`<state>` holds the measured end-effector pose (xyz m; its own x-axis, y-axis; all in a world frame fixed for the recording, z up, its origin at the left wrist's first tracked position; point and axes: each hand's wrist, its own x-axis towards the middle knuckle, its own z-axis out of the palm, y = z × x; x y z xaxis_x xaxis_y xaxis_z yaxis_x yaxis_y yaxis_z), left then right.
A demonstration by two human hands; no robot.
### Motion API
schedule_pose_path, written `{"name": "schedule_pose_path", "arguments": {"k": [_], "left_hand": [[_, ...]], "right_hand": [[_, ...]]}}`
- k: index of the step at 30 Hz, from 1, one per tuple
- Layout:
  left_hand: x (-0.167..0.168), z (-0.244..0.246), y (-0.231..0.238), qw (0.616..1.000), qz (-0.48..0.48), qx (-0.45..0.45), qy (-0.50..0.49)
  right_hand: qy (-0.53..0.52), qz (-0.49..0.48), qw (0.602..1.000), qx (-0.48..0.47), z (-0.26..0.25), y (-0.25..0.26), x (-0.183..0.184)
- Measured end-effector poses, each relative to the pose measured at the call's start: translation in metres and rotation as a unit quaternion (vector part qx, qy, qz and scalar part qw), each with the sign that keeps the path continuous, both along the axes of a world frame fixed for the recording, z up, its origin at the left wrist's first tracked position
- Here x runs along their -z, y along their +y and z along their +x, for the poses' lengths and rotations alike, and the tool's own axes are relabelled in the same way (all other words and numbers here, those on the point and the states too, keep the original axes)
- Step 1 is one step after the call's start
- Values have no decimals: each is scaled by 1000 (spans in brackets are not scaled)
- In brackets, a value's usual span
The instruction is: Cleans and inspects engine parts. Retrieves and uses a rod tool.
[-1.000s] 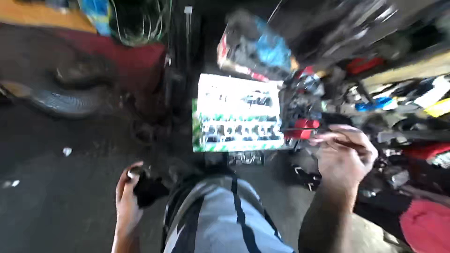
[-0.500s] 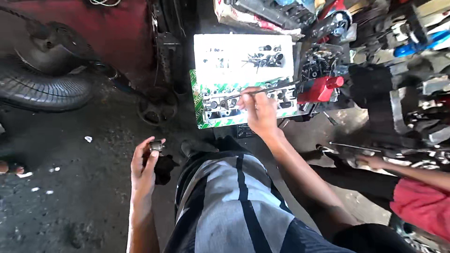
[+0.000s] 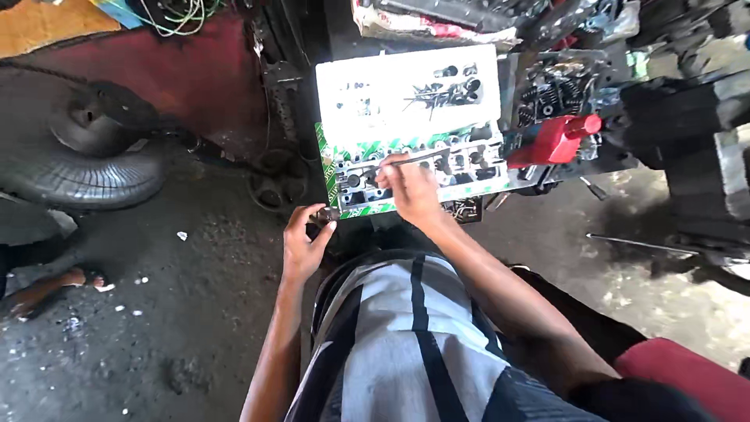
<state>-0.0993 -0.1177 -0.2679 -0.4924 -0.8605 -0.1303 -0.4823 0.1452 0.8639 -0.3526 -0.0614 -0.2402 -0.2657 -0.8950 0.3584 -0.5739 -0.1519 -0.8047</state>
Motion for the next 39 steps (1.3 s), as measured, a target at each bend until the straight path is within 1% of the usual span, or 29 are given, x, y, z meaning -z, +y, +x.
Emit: {"name": "schedule_pose_path", "arguments": {"k": [1,2,3,4,6,9,11,12,15,17,20,24,27,32,34,36,39], "left_hand": [[-3,-4,-1,1000,-6,-2,-5],[-5,-7,0,1000,-13,-5,-10],[-6,-9,0,1000,-18,-8,-18],[-7,-9,1,999,-20,-9,-30],[-5,-15,1,998,-33,-3,-61],[3,-38,-5,990,-36,22,-138],[6,-64,-13,974,-39,54,-214],[9,-79,-17,963,-57,76,-253],[19,-118,-29,909,-136,150,-363],[30,-135,-33,871,-189,197,-409],[40,-148,-38,827,-224,242,-455],[43,-152,-42,788,-257,286,-481],[41,-155,-43,775,-253,308,-491],[40,-160,-43,749,-259,324,-517],[42,-156,-43,757,-264,318,-506],[42,-152,-42,772,-260,312,-488],[44,-150,-45,775,-266,308,-484]], "right_hand": [[-4,15,1000,-12,-2,-2,13],[-5,23,1000,-22,-6,-1,18],[-6,21,999,-31,-10,2,15],[-9,12,999,-37,-14,8,5],[-6,-23,999,-24,-27,27,-31],[-11,-83,995,54,-64,66,-90],[-41,-117,986,108,-93,92,-114],[-50,-133,981,132,-106,104,-120],[-56,-158,969,183,-133,136,-123],[-45,-151,967,202,-138,153,-122],[-51,-145,963,221,-143,176,-114],[-65,-146,954,256,-151,199,-105],[-64,-148,948,275,-161,209,-103],[-70,-158,946,276,-171,214,-106],[-69,-161,946,273,-174,216,-107],[-75,-163,947,268,-177,220,-105],[-77,-164,948,263,-183,222,-99]]}}
